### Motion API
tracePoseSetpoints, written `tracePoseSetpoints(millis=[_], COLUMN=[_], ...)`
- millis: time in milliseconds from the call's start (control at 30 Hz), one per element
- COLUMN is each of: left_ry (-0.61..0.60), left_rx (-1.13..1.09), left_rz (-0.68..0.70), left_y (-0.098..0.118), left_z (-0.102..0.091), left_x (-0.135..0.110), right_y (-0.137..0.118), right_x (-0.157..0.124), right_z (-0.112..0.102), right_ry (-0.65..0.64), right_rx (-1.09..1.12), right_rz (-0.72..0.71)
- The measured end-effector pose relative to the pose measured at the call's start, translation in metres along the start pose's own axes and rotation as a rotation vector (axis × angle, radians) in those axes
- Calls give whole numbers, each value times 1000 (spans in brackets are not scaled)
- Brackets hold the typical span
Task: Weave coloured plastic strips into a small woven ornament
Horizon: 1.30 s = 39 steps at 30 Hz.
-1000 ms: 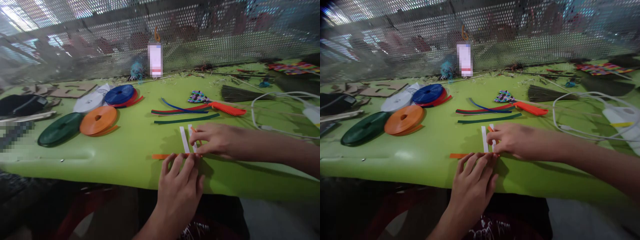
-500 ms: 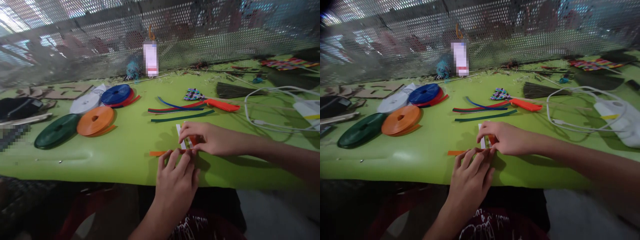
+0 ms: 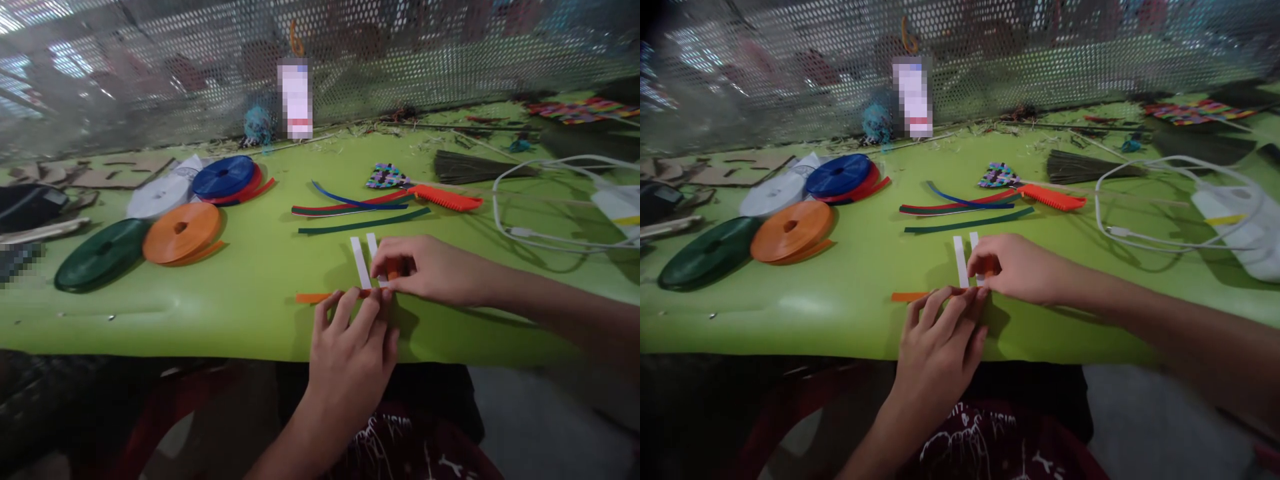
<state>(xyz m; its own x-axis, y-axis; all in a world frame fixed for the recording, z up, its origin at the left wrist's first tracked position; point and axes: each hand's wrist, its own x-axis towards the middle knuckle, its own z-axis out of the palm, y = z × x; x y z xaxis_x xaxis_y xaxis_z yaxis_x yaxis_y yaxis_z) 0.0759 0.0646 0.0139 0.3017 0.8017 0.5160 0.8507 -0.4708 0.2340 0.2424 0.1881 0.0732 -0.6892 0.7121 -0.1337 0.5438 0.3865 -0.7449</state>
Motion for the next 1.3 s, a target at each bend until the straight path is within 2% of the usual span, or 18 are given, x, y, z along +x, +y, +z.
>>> tracePoseSetpoints(millis=[200, 333, 400, 500, 700, 867, 1300], left_ry=[-6, -3, -9, -13, 0, -5, -12], left_rx=[2, -5, -9, -17, -33, -29, 16], left_rz=[17, 16, 10, 5, 4, -3, 24], left_y=[-1, -1, -1, -2, -2, -2, -2], left_z=[0, 0, 0, 0, 0, -1, -3], left_x=[1, 0, 0, 0, 1, 2, 2], right_y=[2, 7, 9, 12, 21, 32, 50], right_x=[6, -1, -8, -19, -42, -54, -67], right_z=[0, 4, 7, 11, 21, 25, 22], right_ry=[-16, 143, 182, 213, 349, 307, 244], right_rx=[-94, -116, -128, -178, -453, -585, -713], right_rz=[-22, -14, -35, -136, -441, -541, -497])
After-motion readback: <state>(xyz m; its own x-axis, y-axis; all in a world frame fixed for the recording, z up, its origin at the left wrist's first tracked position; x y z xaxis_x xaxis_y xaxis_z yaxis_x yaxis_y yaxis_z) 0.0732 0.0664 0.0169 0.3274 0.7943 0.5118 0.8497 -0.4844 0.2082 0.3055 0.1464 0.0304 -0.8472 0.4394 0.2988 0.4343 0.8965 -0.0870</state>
